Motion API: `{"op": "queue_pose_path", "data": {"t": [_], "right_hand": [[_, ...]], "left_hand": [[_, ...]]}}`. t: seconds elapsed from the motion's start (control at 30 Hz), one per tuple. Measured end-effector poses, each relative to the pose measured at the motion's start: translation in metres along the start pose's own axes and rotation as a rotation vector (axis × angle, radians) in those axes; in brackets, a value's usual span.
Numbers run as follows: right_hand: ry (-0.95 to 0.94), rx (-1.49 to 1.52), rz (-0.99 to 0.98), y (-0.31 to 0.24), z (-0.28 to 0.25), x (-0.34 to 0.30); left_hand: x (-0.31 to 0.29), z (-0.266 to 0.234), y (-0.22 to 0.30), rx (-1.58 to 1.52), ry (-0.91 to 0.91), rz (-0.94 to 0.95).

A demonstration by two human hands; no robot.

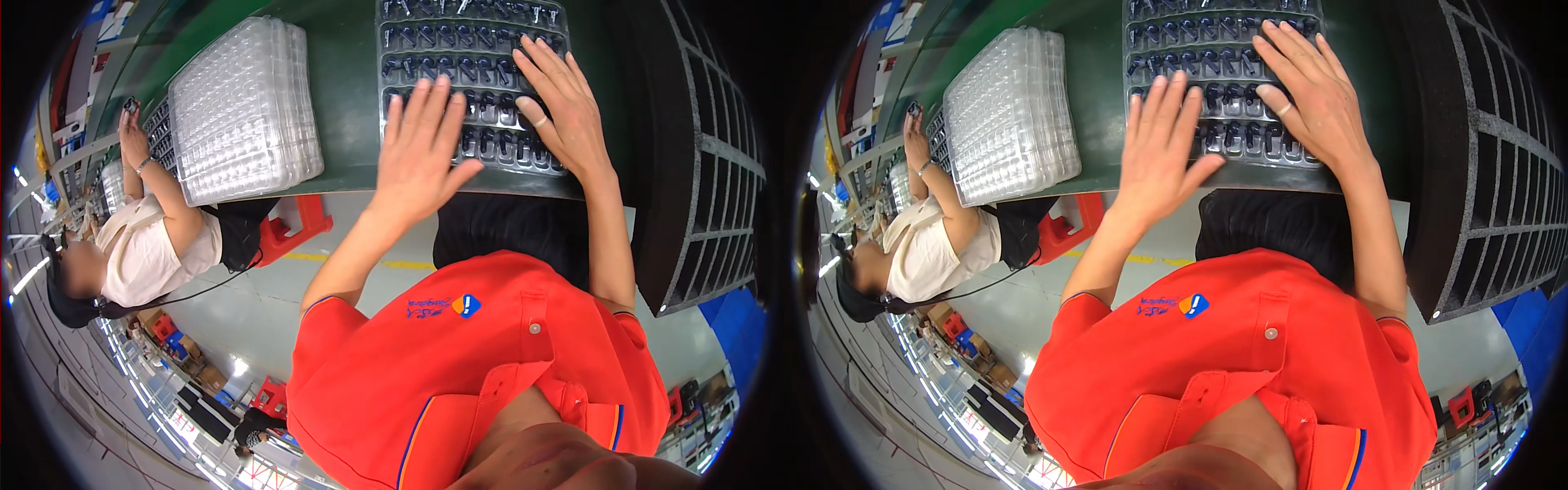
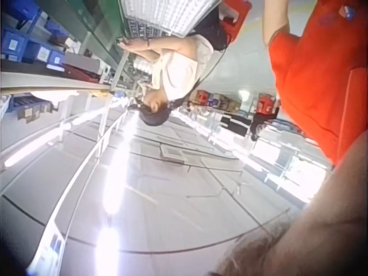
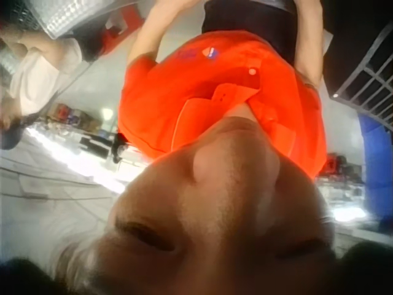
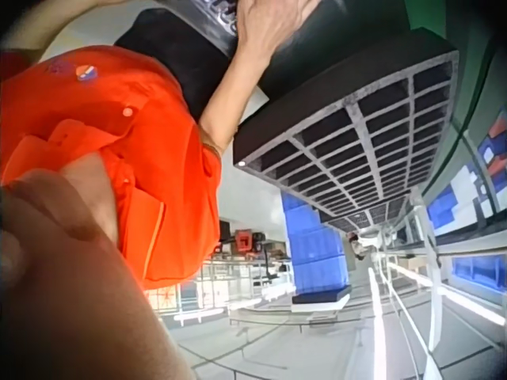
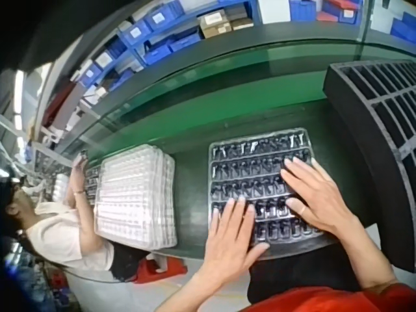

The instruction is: Assembling and placing earbud charging cases into plastic trays at a factory workbench.

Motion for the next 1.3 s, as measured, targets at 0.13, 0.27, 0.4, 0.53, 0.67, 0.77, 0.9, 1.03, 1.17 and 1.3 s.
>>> {"op": "queue_pose_path", "data": {"t": [0.13,0.27,0.4,0.53,0.67,0.77,0.9,1.03,1.17,1.3], "right_hand": [[-0.133,0.096,-0.066,-0.032,-0.008,-0.015],[-0.211,0.075,-0.104,-0.044,-0.003,-0.032],[-0.198,0.061,-0.119,-0.042,-0.002,-0.034],[-0.21,0.028,-0.12,-0.044,-0.001,-0.04],[-0.218,0.019,-0.12,-0.045,-0.001,-0.039],[-0.182,0.071,-0.137,-0.051,-0.003,-0.035],[-0.247,0.044,-0.158,-0.051,-0.002,-0.033],[0.02,0.033,-0.135,-0.041,-0.014,-0.04],[0.1,-0.004,0.154,-0.015,-0.007,-0.042],[0.125,0.033,0.214,-0.013,-0.003,-0.043]], "left_hand": [[-0.026,0.009,-0.012,-0.013,0.013,-0.058],[-0.03,0.008,-0.004,-0.029,-0.007,-0.069],[-0.03,0.011,-0.002,-0.026,0.014,-0.053],[-0.031,0.013,-0.004,-0.007,-0.013,-0.024],[-0.03,0.014,-0.003,-0.055,0.089,-0.053],[-0.033,0.013,-0.003,0.056,0.009,0.008],[-0.032,0.011,-0.005,-0.068,0.06,0.016],[-0.033,-0.04,-0.029,-0.004,0.296,0.084],[-0.042,-0.108,-0.076,0.322,0.535,-0.299],[-0.062,-0.104,-0.093,0.457,0.455,-0.34]]}}
Point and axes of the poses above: each hand's wrist, its own x-axis towards the middle knuckle, its own z-axis out of the palm, y = z × x, the point moved 1 cm from there along x, towards the middle knuckle, and after that the axes turned 9 degrees about y, right-handed, at the moved point
